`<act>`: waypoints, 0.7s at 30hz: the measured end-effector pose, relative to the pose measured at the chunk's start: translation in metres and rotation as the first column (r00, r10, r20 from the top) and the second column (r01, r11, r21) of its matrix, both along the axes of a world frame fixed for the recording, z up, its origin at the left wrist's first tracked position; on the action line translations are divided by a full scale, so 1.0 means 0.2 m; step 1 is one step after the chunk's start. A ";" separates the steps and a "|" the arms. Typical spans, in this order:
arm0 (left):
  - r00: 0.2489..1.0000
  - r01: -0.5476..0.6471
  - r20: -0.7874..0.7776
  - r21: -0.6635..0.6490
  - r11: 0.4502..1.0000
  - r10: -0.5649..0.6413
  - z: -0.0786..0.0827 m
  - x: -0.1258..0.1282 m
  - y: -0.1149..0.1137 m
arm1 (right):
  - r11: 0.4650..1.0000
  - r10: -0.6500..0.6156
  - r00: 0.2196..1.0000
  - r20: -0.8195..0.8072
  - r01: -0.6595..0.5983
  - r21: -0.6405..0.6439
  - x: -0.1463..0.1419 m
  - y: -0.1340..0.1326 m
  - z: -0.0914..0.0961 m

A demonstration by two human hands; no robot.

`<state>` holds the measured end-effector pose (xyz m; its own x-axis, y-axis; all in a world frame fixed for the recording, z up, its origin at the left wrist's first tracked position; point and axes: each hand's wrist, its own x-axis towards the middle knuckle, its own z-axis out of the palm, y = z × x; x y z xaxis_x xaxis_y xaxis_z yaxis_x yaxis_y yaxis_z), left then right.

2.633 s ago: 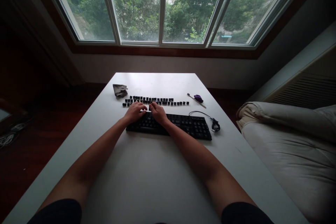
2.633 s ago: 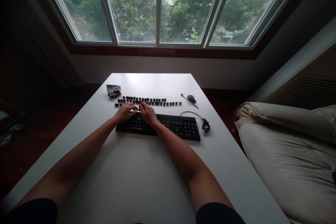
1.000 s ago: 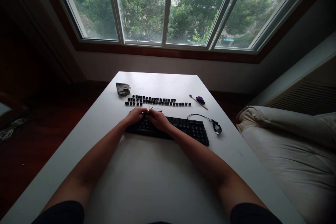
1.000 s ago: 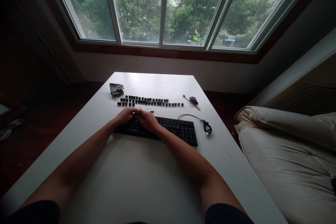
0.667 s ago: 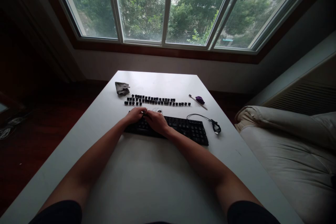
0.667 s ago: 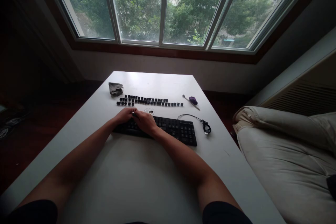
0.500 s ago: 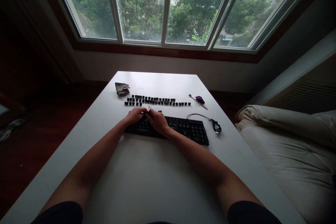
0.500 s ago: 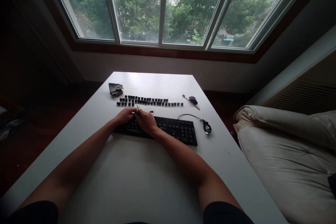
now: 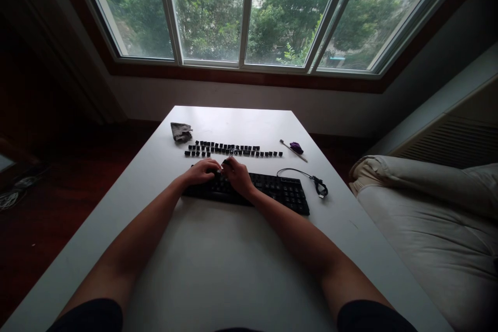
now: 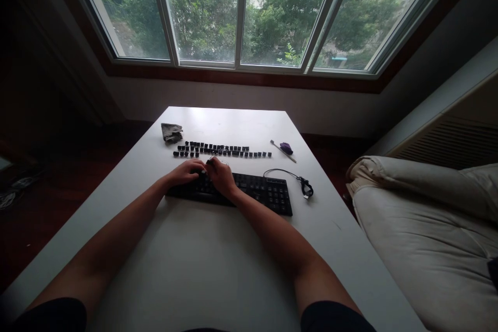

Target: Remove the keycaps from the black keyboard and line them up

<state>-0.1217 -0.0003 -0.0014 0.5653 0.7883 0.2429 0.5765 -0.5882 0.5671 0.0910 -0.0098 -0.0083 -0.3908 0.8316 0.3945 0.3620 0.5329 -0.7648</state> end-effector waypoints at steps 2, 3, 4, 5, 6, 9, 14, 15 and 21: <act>1.000 0.020 -0.010 -0.010 1.000 -0.020 0.01 0.00 0.00 | 0.999 -0.020 1.000 -0.020 0.020 -0.026 0.01 0.01 0.00; 1.000 0.023 -0.011 -0.012 1.000 -0.023 0.02 0.00 -0.01 | 0.999 -0.021 1.000 -0.019 0.020 -0.026 0.01 0.01 0.00; 1.000 0.019 -0.008 -0.011 1.000 -0.019 0.02 0.00 -0.01 | 0.999 -0.023 0.999 -0.023 0.022 -0.026 0.01 0.01 0.00; 1.000 0.009 -0.002 -0.008 1.000 -0.009 0.02 0.01 -0.01 | 0.999 -0.028 0.999 -0.035 0.026 -0.030 0.01 0.01 -0.01; 1.000 -0.002 0.006 -0.005 1.000 0.002 0.02 0.01 -0.01 | 0.999 -0.035 0.998 -0.053 0.033 -0.037 0.01 0.01 -0.01; 0.999 -0.032 0.039 0.000 1.000 0.031 0.02 0.01 -0.02 | 0.997 -0.061 0.993 -0.105 0.055 -0.055 0.01 0.01 -0.02; 0.990 -0.081 0.114 -0.007 0.997 0.081 0.01 0.04 -0.02 | 0.986 -0.116 0.979 -0.165 0.094 -0.135 0.02 0.04 -0.03; 0.987 -0.098 0.128 -0.005 0.995 0.098 0.01 0.05 -0.03 | 0.980 -0.136 0.974 -0.183 0.105 -0.172 0.02 0.05 -0.04; 0.984 -0.138 0.121 0.022 0.990 0.135 0.02 0.08 -0.04 | 0.947 -0.187 0.952 -0.241 0.110 -0.301 0.02 0.10 -0.07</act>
<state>-0.1053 -0.0084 0.0032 0.4188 0.8472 0.3270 0.5823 -0.5268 0.6192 0.0960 0.0110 -0.0216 -0.1683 0.9636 0.2078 0.1856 0.2380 -0.9534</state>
